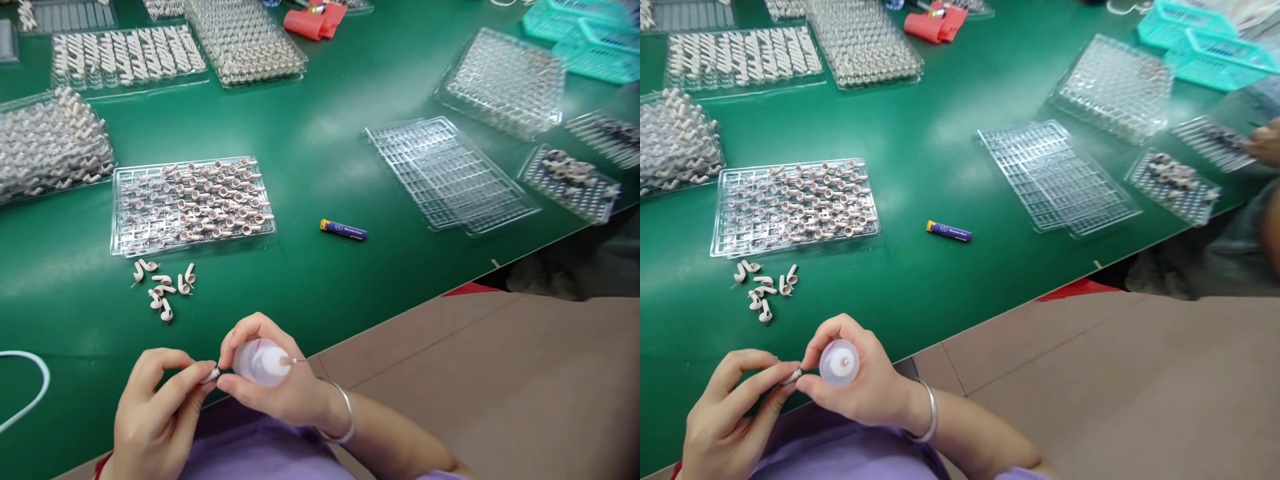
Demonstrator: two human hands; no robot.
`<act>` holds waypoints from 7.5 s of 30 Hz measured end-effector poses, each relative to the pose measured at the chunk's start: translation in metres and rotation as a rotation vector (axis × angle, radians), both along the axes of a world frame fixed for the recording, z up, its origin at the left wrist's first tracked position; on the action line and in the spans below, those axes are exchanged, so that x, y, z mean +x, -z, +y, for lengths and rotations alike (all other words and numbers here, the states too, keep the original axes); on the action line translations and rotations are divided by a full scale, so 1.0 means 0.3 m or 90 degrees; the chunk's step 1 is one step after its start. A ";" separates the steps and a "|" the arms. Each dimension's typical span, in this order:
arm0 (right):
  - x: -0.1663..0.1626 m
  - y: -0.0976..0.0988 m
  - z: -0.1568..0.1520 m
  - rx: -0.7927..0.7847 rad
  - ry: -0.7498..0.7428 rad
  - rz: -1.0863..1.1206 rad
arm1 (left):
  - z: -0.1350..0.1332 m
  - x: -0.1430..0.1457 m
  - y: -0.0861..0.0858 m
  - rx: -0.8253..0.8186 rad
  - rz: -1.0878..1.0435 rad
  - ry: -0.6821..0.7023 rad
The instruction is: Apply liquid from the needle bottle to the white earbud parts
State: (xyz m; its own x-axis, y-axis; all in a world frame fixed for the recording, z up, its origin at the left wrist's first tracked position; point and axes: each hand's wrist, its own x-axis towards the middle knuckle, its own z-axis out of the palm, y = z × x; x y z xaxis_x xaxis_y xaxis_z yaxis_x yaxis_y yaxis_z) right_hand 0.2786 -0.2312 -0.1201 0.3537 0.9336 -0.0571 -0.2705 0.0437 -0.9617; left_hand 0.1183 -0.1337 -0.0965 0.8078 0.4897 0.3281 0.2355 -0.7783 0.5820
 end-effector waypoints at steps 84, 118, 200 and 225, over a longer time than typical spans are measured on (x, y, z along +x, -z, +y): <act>0.053 0.051 -0.069 0.068 0.023 -0.546 | 0.078 -0.048 0.083 0.198 0.044 -0.086; -0.171 0.173 -0.165 0.225 0.117 -0.652 | -0.261 -0.145 0.189 -1.063 -0.049 -0.362; 0.219 0.115 -0.021 -0.043 0.190 -0.258 | 0.652 0.405 -0.086 0.234 0.174 -0.141; 0.218 0.118 -0.022 -0.061 0.175 -0.277 | 0.516 0.049 -0.036 -0.020 0.324 -0.070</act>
State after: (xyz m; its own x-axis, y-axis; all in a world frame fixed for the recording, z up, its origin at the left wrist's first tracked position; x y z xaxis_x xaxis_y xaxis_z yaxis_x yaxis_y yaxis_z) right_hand 0.3440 -0.2379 -0.1556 0.5947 0.8010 0.0685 0.1639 -0.0374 -0.9858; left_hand 0.1330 0.0212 -0.0856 0.8042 0.5844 -0.1087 0.5745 -0.7172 0.3945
